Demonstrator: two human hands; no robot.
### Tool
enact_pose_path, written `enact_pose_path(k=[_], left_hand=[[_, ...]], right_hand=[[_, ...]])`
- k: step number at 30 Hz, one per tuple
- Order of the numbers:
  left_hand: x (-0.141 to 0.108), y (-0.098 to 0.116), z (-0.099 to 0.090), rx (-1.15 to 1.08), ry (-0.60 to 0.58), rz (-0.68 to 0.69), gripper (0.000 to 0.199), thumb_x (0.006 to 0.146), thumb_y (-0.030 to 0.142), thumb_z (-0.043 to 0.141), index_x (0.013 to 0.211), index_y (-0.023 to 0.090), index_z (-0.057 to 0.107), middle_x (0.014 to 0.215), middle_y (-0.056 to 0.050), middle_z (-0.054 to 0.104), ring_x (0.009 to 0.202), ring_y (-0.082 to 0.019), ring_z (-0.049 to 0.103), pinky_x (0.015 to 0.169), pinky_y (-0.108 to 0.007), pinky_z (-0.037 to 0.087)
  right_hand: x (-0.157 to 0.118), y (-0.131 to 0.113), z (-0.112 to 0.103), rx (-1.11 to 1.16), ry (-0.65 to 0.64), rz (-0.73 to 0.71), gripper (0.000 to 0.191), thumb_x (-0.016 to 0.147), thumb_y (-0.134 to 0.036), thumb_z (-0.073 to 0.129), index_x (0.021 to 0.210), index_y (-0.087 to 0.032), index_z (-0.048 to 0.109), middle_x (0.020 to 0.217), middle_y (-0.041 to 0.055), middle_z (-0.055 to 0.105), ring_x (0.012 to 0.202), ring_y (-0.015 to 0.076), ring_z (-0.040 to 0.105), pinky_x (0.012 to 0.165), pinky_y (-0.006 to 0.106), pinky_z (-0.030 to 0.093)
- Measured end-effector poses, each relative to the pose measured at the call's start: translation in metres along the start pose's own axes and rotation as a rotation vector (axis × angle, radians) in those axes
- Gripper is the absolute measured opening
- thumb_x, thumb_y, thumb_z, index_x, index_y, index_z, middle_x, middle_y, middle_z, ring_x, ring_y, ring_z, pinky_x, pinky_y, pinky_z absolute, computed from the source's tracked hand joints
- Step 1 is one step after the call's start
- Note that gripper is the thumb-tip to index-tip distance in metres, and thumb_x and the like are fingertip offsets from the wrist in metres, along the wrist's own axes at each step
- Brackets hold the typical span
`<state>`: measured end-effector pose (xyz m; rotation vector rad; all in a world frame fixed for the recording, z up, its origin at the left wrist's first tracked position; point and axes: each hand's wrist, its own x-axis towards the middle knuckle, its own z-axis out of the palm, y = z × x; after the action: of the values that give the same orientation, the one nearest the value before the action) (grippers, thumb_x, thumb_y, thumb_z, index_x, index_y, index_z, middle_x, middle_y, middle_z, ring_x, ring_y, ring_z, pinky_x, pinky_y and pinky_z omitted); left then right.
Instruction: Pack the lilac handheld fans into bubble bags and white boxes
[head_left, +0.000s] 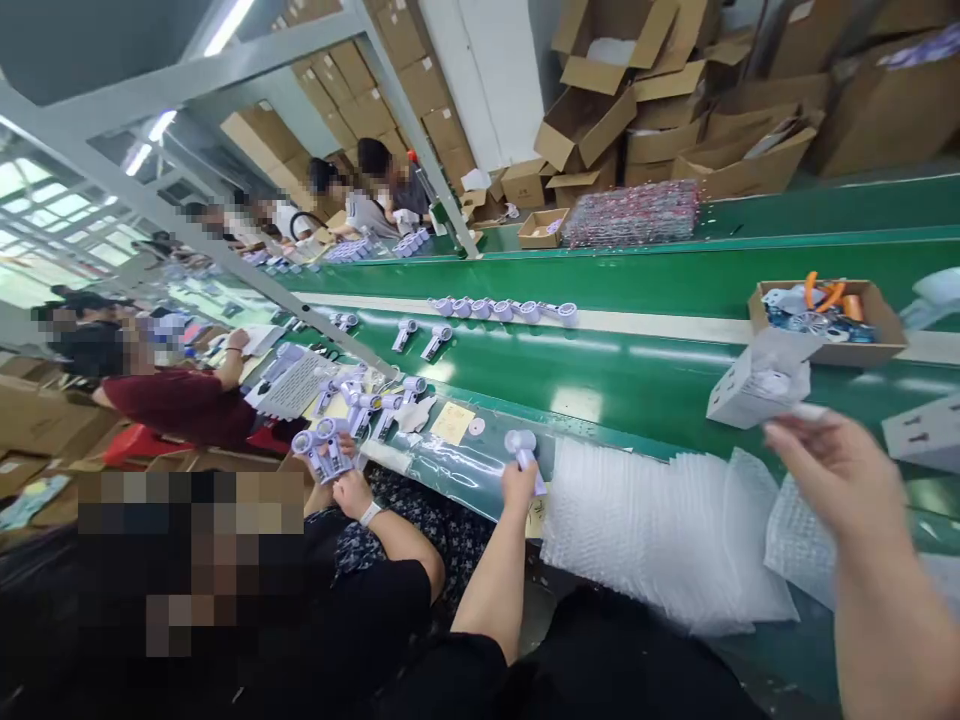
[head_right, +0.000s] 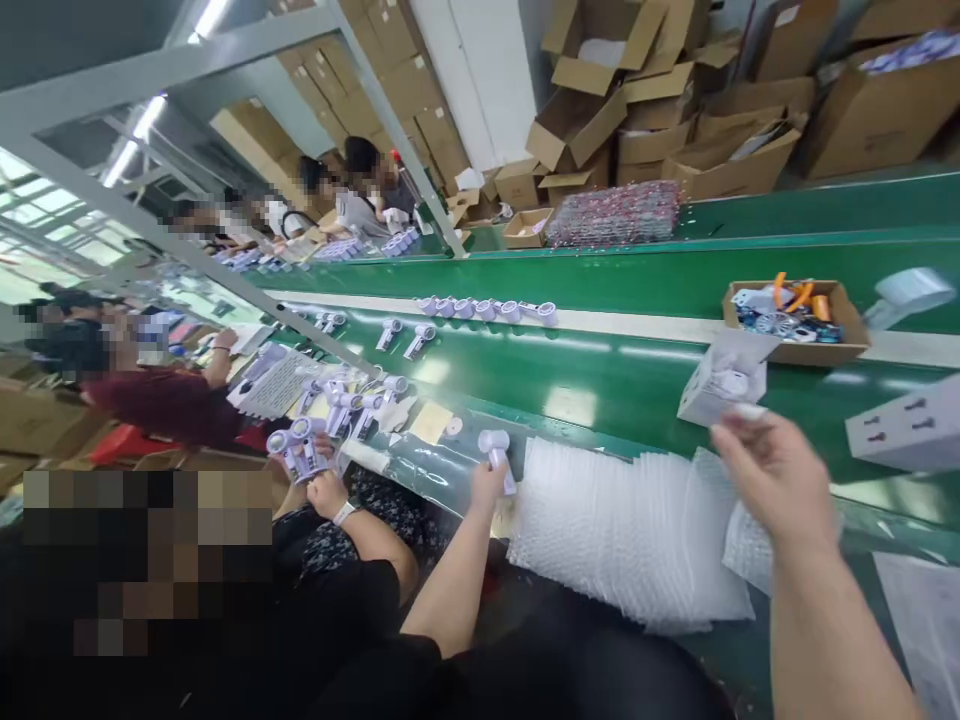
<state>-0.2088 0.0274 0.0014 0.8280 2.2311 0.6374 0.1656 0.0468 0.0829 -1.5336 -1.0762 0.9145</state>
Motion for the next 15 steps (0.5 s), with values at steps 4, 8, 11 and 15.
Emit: enact_pose_path(k=[4,8,11,15], left_hand=[[-0.029,0.035,-0.004,-0.159,-0.186,0.165,0.032,0.080,0.044,0.046,0.079,0.014,0.058,0.071,-0.004,0.059,0.067,-0.015,0.057,0.060,-0.024,0.042],[-0.107,0.064,0.026,-0.405,-0.853,0.347,0.040,0.069,0.050,0.062,0.081,0.011,0.061,0.068,-0.002,0.058,0.059,-0.011,0.052,0.057,-0.021,0.041],[-0.168,0.069,0.060,-0.225,-1.281,0.426,0.047,0.068,0.055,0.064,0.081,0.010,0.062,0.068,-0.002,0.058,0.056,-0.010,0.051,0.053,-0.021,0.040],[-0.206,0.080,0.113,0.293,-1.325,0.711,0.052,0.085,0.057,0.038,0.077,0.012,0.063,0.064,-0.003,0.060,0.056,-0.013,0.055,0.055,-0.024,0.044]], right_hand=[[-0.089,-0.006,0.030,0.246,-0.271,0.292,0.034,0.070,-0.046,0.069,0.087,-0.018,0.061,0.069,0.0030,0.062,0.059,0.0150,0.057,0.055,0.029,0.046],[-0.145,0.012,0.043,0.826,-0.261,0.552,0.032,0.071,-0.044,0.069,0.095,-0.024,0.060,0.109,0.0060,0.064,0.095,0.0216,0.062,0.078,0.035,0.050],[-0.169,0.025,0.027,1.016,-0.171,0.554,0.035,0.075,-0.047,0.063,0.099,-0.022,0.061,0.111,0.0077,0.065,0.102,0.0253,0.060,0.084,0.040,0.049],[-0.198,0.042,-0.018,0.969,0.129,0.535,0.030,0.075,-0.041,0.065,0.098,-0.021,0.062,0.099,0.0055,0.069,0.096,0.0255,0.063,0.081,0.039,0.052]])
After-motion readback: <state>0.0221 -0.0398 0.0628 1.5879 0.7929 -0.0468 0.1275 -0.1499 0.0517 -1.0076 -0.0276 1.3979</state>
